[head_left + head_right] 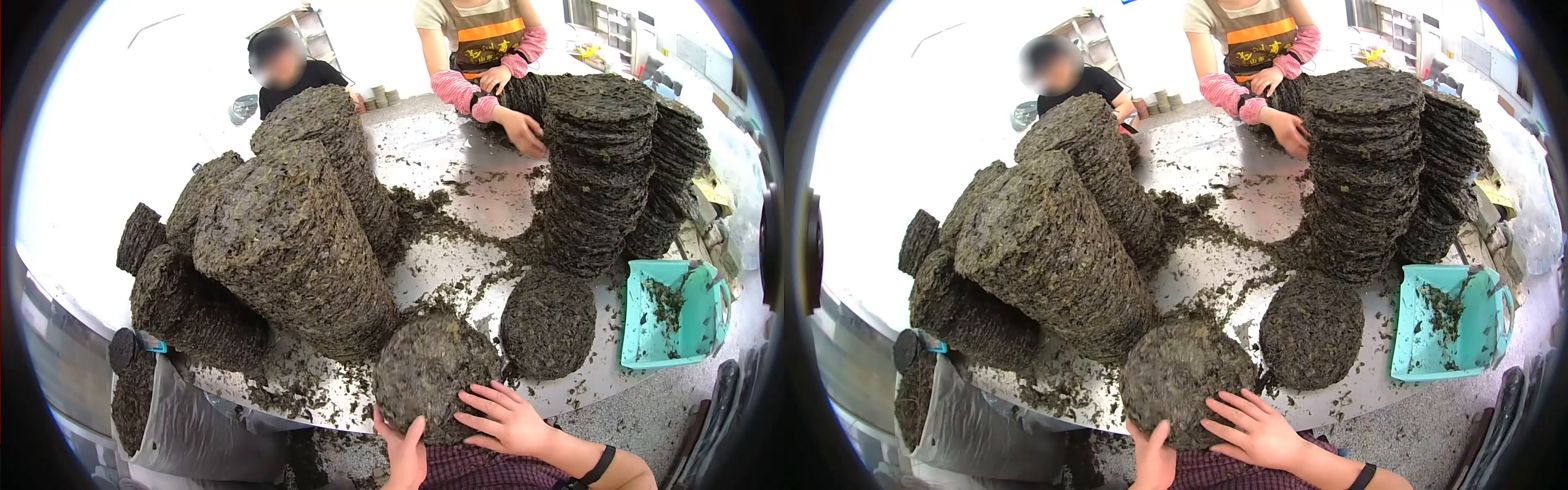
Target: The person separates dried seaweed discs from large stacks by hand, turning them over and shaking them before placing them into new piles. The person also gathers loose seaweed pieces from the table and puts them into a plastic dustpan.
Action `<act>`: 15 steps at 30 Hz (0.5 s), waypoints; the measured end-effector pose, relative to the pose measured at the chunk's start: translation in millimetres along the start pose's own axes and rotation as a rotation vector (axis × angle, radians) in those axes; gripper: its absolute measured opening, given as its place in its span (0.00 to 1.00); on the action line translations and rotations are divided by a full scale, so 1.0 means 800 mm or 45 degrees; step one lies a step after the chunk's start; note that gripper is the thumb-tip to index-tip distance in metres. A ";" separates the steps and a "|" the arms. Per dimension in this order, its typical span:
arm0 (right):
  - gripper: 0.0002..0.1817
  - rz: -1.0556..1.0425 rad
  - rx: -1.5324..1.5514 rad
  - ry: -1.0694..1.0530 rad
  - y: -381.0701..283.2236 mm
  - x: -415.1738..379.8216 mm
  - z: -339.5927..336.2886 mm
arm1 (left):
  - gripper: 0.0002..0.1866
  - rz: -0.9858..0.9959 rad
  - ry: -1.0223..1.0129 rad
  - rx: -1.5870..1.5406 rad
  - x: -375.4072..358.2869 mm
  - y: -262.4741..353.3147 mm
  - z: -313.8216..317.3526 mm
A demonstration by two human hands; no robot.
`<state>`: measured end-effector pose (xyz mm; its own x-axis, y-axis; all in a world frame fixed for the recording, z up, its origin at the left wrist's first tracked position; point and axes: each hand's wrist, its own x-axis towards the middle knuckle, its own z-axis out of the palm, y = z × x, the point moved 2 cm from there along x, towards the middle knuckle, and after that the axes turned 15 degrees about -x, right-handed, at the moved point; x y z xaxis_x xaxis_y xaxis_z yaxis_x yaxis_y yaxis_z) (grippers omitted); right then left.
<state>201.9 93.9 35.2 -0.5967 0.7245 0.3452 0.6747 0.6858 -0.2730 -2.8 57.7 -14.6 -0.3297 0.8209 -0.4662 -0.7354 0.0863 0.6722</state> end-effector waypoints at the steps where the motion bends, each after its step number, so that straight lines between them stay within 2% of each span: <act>1: 0.24 0.015 0.032 0.002 -0.002 -0.002 -0.003 | 0.52 0.002 -0.002 -0.001 0.004 -0.003 -0.006; 3: 0.22 0.074 0.016 0.056 0.004 0.005 -0.011 | 0.54 0.050 -0.153 0.162 0.013 -0.013 -0.020; 5: 0.20 0.153 0.107 0.252 0.019 0.018 -0.025 | 0.54 0.068 -0.126 0.230 0.003 -0.018 -0.016; 6: 0.15 0.193 0.115 0.418 0.022 0.035 -0.036 | 0.54 0.156 -0.166 0.336 0.001 -0.018 -0.013; 7: 0.15 0.207 0.101 0.425 0.024 0.047 -0.041 | 0.54 0.247 -0.210 0.440 -0.002 -0.018 -0.007; 10: 0.10 0.266 0.110 0.623 0.032 0.079 -0.051 | 0.54 0.273 -0.259 0.516 -0.014 -0.014 0.010; 12: 0.09 0.262 0.043 0.616 0.036 0.090 -0.053 | 0.55 0.303 -0.352 0.666 -0.022 -0.005 0.020; 15: 0.06 0.255 -0.050 0.617 0.036 0.097 -0.061 | 0.55 0.413 -0.340 0.878 -0.031 -0.003 0.027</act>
<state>196.1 166.3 98.3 -0.1914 0.7193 0.6678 0.7764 0.5272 -0.3453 19.9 49.4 8.0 -0.2472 0.9645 -0.0925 -0.0677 0.0781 0.9946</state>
